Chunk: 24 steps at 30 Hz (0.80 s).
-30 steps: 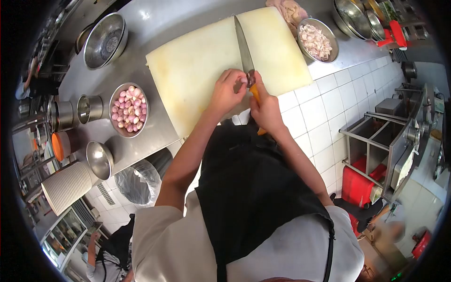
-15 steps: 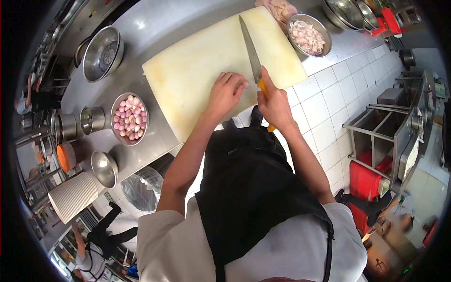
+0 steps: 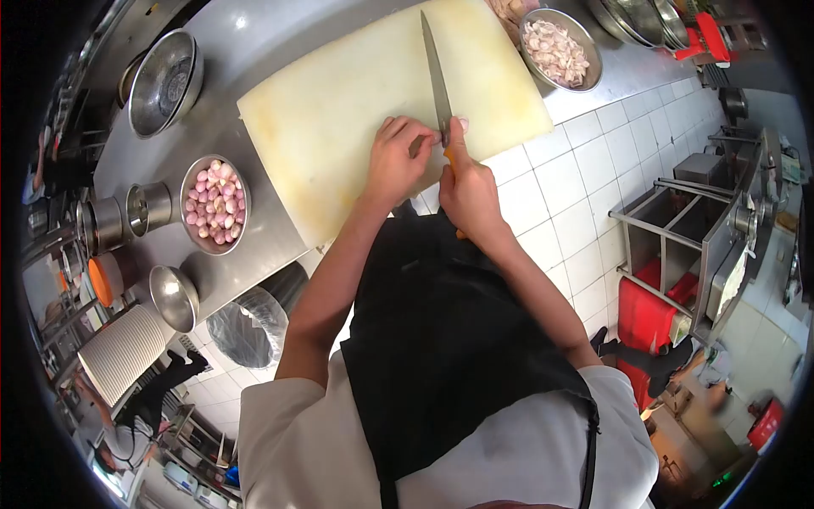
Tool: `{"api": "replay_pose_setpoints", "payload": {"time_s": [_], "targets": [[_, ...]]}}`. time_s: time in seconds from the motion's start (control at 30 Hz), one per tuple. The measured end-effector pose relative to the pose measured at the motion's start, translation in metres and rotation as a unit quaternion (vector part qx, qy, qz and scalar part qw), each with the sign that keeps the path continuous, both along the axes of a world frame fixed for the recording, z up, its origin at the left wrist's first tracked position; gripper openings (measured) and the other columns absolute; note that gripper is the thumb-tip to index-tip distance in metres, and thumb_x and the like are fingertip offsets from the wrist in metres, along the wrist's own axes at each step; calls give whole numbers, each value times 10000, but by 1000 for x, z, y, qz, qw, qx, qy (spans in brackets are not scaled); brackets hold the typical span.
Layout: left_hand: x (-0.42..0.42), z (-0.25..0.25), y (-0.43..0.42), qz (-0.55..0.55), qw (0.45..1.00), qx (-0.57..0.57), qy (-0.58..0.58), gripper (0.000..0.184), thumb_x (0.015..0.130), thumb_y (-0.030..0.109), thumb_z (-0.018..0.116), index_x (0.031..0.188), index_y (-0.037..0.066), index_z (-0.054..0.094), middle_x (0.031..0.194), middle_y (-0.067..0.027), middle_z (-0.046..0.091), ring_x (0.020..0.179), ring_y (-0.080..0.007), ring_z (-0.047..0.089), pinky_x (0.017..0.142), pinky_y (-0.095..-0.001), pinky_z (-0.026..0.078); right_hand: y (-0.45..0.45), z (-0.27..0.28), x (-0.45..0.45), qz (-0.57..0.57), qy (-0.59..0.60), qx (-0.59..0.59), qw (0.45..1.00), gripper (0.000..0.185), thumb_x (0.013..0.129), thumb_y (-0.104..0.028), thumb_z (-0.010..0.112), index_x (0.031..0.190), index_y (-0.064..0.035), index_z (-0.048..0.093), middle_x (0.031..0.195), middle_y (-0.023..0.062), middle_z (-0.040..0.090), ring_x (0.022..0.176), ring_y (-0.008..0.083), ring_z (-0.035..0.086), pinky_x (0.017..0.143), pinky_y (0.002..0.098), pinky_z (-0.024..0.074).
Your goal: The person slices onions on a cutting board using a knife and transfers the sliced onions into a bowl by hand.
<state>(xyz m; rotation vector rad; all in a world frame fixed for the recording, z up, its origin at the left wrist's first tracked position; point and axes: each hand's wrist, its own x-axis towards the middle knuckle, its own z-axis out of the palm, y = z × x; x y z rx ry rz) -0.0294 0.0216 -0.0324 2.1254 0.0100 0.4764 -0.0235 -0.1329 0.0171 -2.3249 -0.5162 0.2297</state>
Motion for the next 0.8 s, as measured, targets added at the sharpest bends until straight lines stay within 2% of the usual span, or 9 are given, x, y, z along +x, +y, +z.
{"api": "replay_pose_setpoints", "payload": {"time_s": [0.13, 0.33, 0.47, 0.57, 0.67, 0.8], "targets": [[0, 0, 2, 5, 1000, 15, 3, 132, 795, -11, 719, 897, 69, 695, 917, -66, 662, 893, -298, 616, 800, -408, 516, -6, 18, 3, 8, 1, 45, 999, 747, 822, 62, 584, 1523, 79, 324, 795, 295, 688, 658, 456, 669, 623, 510, 542], [-1, 0, 3, 2, 1000, 10, 12, 124, 807, 2, 722, 908, 73, 706, 939, -63, 659, 923, -294, 620, 807, -409, 526, 6, -6, -4, 1, -26, 12, 1000, 764, 832, 71, 586, 1534, 87, 283, 823, 293, 698, 662, 449, 675, 625, 498, 542], [-1, -2, 5, 4, 1000, -1, 23, 117, 817, 14, 724, 914, 78, 717, 934, -59, 658, 930, -292, 618, 813, -406, 527, -2, 24, -1, 19, 10, -9, 1000, 772, 831, 72, 581, 1538, 93, 271, 775, 269, 691, 644, 428, 674, 609, 487, 538], [-1, -3, 4, 6, 1000, -1, 25, 121, 816, 14, 724, 919, 76, 718, 938, -59, 659, 927, -292, 616, 813, -404, 525, 7, 1, -8, -3, -14, -8, 1000, 767, 829, 76, 580, 1535, 93, 280, 799, 269, 697, 651, 426, 676, 612, 486, 538], [-1, -6, 5, 5, 1000, -6, 14, 114, 814, 11, 723, 910, 73, 714, 937, -58, 660, 918, -291, 615, 809, -403, 524, 5, 4, -4, 10, -39, -4, 999, 759, 830, 71, 577, 1531, 94, 287, 894, 290, 714, 673, 435, 683, 624, 486, 548], [-2, -5, 3, 7, 1000, -4, 11, 109, 812, 10, 717, 902, 73, 712, 934, -54, 659, 914, -288, 615, 810, -401, 523, 2, 18, -5, -6, 16, -2, 1000, 743, 855, 66, 558, 1550, 49, 296, 926, 314, 697, 767, 474, 689, 688, 500, 553]]}}
